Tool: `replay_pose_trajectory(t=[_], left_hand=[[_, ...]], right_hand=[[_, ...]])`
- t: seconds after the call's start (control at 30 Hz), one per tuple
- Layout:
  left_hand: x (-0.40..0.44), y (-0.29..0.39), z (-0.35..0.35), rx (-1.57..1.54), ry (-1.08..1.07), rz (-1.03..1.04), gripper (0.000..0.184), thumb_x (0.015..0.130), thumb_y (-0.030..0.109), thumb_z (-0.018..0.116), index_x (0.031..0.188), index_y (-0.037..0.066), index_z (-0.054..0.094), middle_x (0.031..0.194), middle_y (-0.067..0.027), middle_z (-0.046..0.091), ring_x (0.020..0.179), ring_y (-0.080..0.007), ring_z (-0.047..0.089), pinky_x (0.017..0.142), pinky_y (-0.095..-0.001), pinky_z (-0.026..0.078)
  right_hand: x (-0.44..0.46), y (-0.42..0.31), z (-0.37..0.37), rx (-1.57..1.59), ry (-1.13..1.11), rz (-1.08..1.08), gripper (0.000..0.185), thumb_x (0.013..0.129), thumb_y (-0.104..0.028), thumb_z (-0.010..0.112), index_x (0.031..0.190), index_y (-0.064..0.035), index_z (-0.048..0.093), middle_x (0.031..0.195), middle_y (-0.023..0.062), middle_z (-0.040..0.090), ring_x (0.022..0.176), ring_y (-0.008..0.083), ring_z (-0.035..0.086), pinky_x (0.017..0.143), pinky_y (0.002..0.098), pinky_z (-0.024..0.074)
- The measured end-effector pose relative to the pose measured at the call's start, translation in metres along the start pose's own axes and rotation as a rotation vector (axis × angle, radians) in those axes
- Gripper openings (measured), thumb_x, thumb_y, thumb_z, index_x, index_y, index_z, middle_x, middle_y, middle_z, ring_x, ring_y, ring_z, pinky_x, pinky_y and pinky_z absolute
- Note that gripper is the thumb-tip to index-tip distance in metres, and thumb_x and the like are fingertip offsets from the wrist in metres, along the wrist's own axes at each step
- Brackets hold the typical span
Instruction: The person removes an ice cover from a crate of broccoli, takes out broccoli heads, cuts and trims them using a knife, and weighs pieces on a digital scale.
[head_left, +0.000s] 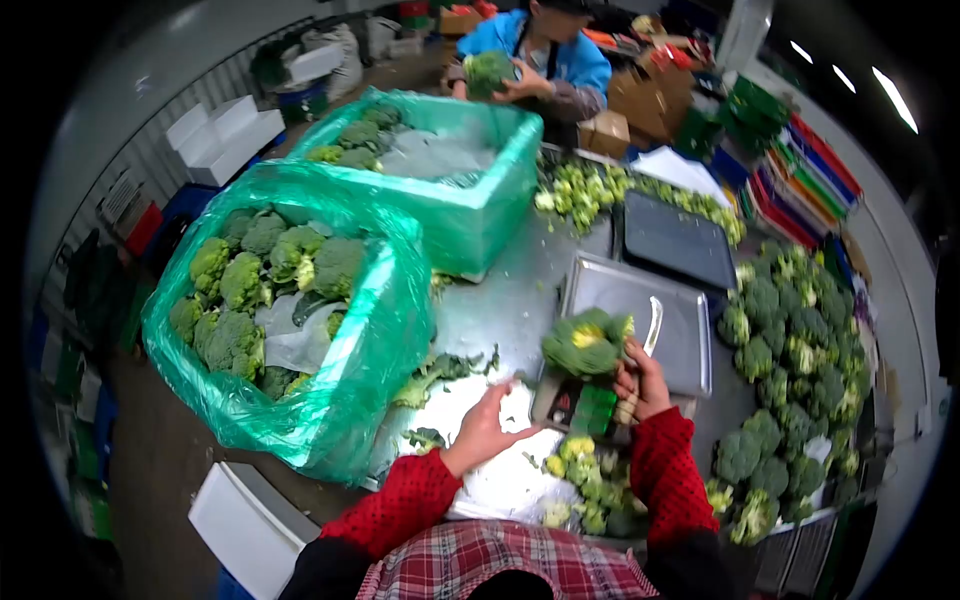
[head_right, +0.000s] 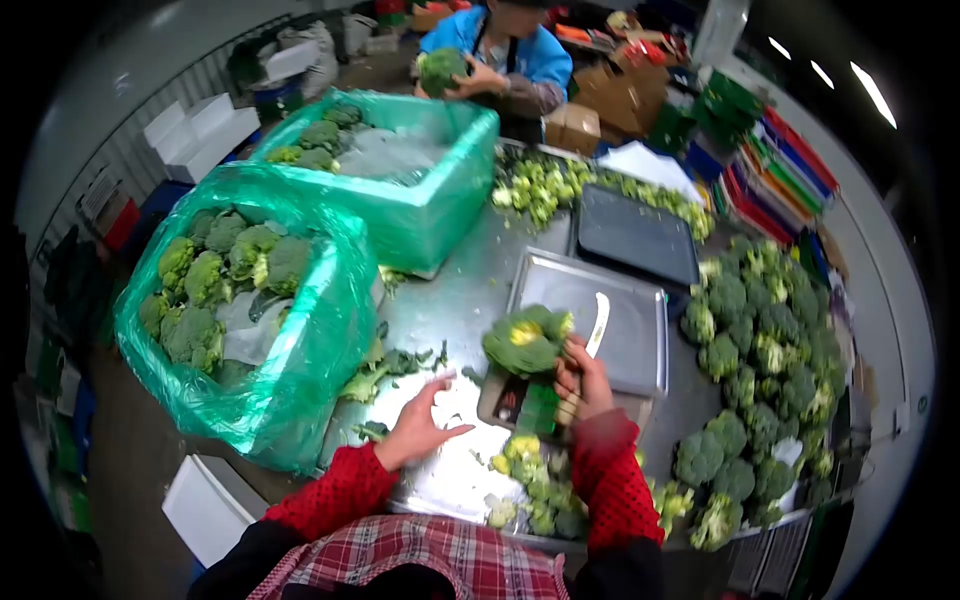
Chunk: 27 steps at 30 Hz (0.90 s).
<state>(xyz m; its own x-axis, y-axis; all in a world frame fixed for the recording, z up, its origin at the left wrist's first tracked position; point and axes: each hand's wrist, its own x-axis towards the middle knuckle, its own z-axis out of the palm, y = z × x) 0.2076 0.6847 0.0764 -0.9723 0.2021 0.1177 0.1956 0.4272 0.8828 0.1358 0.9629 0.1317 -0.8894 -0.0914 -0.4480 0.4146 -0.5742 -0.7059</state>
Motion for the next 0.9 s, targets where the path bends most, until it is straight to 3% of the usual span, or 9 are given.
replay_pose_trajectory(t=[0.07, 0.23, 0.37, 0.43, 0.5, 0.57, 0.63, 0.77, 0.9], left_hand=[[0.029, 0.0, -0.003, -0.005, 0.077, 0.097, 0.106, 0.067, 0.038, 0.087, 0.147, 0.003, 0.028, 0.143, -0.0207, 0.039, 0.129, -0.0371, 0.046, 0.104, -0.042, 0.042], [0.083, -0.018, 0.02, -0.174, 0.067, -0.047, 0.1, 0.06, 0.024, 0.088, 0.142, -0.001, 0.036, 0.129, -0.0225, 0.051, 0.119, -0.0341, 0.053, 0.101, -0.0396, 0.045], [0.057, -0.014, 0.023, -0.253, 0.099, -0.135, 0.095, 0.061, 0.02, 0.088, 0.139, -0.004, 0.039, 0.125, -0.0193, 0.055, 0.113, -0.0298, 0.057, 0.097, -0.0369, 0.047], [0.046, -0.008, 0.026, -0.237, 0.13, -0.137, 0.091, 0.062, 0.018, 0.087, 0.137, -0.005, 0.04, 0.124, -0.0181, 0.056, 0.111, -0.0277, 0.058, 0.096, -0.0357, 0.048], [0.038, 0.001, 0.016, -0.558, 0.112, -0.253, 0.084, 0.064, 0.015, 0.086, 0.133, -0.007, 0.044, 0.121, -0.0163, 0.058, 0.108, -0.0247, 0.059, 0.094, -0.0341, 0.049], [0.034, -0.009, 0.012, -0.618, 0.103, -0.216, 0.075, 0.065, 0.014, 0.083, 0.129, -0.003, 0.049, 0.117, -0.0132, 0.058, 0.106, -0.0228, 0.059, 0.09, -0.0328, 0.05], [0.032, 0.008, 0.006, -0.222, 0.178, -0.022, 0.068, 0.061, 0.012, 0.081, 0.123, 0.002, 0.054, 0.116, -0.0132, 0.057, 0.105, -0.0259, 0.058, 0.089, -0.036, 0.049], [0.059, 0.035, 0.008, 0.079, 0.293, 0.343, 0.063, 0.056, 0.011, 0.079, 0.115, 0.004, 0.058, 0.116, -0.0143, 0.055, 0.106, -0.032, 0.054, 0.09, -0.0407, 0.048], [0.093, 0.045, 0.033, 0.171, 0.34, 0.494, 0.062, 0.057, 0.006, 0.078, 0.114, 0.003, 0.055, 0.118, -0.0157, 0.054, 0.112, -0.0372, 0.051, 0.095, -0.0434, 0.046]], right_hand=[[-0.013, 0.026, 0.005, 0.015, -0.118, 0.037, 0.033, 0.093, -0.025, 0.062, 0.122, -0.0117, 0.053, 0.065, -0.0004, 0.049, 0.042, 0.0072, 0.034, 0.038, 0.0241, 0.0293], [-0.03, 0.064, 0.043, -0.202, -0.148, -0.08, 0.036, 0.095, -0.018, 0.062, 0.125, -0.0011, 0.052, 0.078, 0.0111, 0.068, 0.045, 0.0074, 0.046, 0.04, 0.0232, 0.0395], [-0.042, 0.074, 0.032, -0.717, 0.169, -0.454, 0.032, 0.089, -0.015, 0.07, 0.116, -0.0002, 0.063, 0.075, 0.0033, 0.064, 0.062, 0.0073, 0.055, 0.057, 0.0237, 0.0458], [-0.037, 0.076, 0.01, -0.774, 0.306, -0.437, 0.035, 0.086, -0.015, 0.073, 0.117, -0.0018, 0.064, 0.081, 0.0007, 0.063, 0.076, 0.0084, 0.058, 0.068, 0.0243, 0.0459], [-0.04, 0.075, 0.002, -0.796, 0.267, -0.527, 0.039, 0.085, -0.018, 0.074, 0.119, -0.0025, 0.064, 0.085, 0.0014, 0.062, 0.082, 0.0088, 0.058, 0.071, 0.0249, 0.0456], [-0.036, 0.062, -0.007, -0.858, 0.32, -0.552, 0.042, 0.082, -0.02, 0.076, 0.118, -0.0022, 0.065, 0.09, 0.0072, 0.065, 0.09, 0.0142, 0.061, 0.077, 0.0296, 0.0478], [-0.006, 0.029, -0.027, -1.135, 0.476, -0.963, 0.048, 0.081, -0.022, 0.075, 0.125, -0.0061, 0.061, 0.105, 0.0149, 0.064, 0.098, 0.0269, 0.063, 0.082, 0.0385, 0.0502], [0.048, -0.039, -0.059, -1.602, 0.855, -0.778, 0.061, 0.081, -0.026, 0.072, 0.137, -0.0167, 0.05, 0.124, 0.0209, 0.054, 0.101, 0.0438, 0.062, 0.086, 0.0488, 0.0511], [0.075, -0.061, -0.091, -1.807, 0.845, -0.49, 0.057, 0.08, -0.026, 0.072, 0.133, -0.015, 0.053, 0.121, 0.022, 0.056, 0.098, 0.0435, 0.063, 0.085, 0.049, 0.0524]])
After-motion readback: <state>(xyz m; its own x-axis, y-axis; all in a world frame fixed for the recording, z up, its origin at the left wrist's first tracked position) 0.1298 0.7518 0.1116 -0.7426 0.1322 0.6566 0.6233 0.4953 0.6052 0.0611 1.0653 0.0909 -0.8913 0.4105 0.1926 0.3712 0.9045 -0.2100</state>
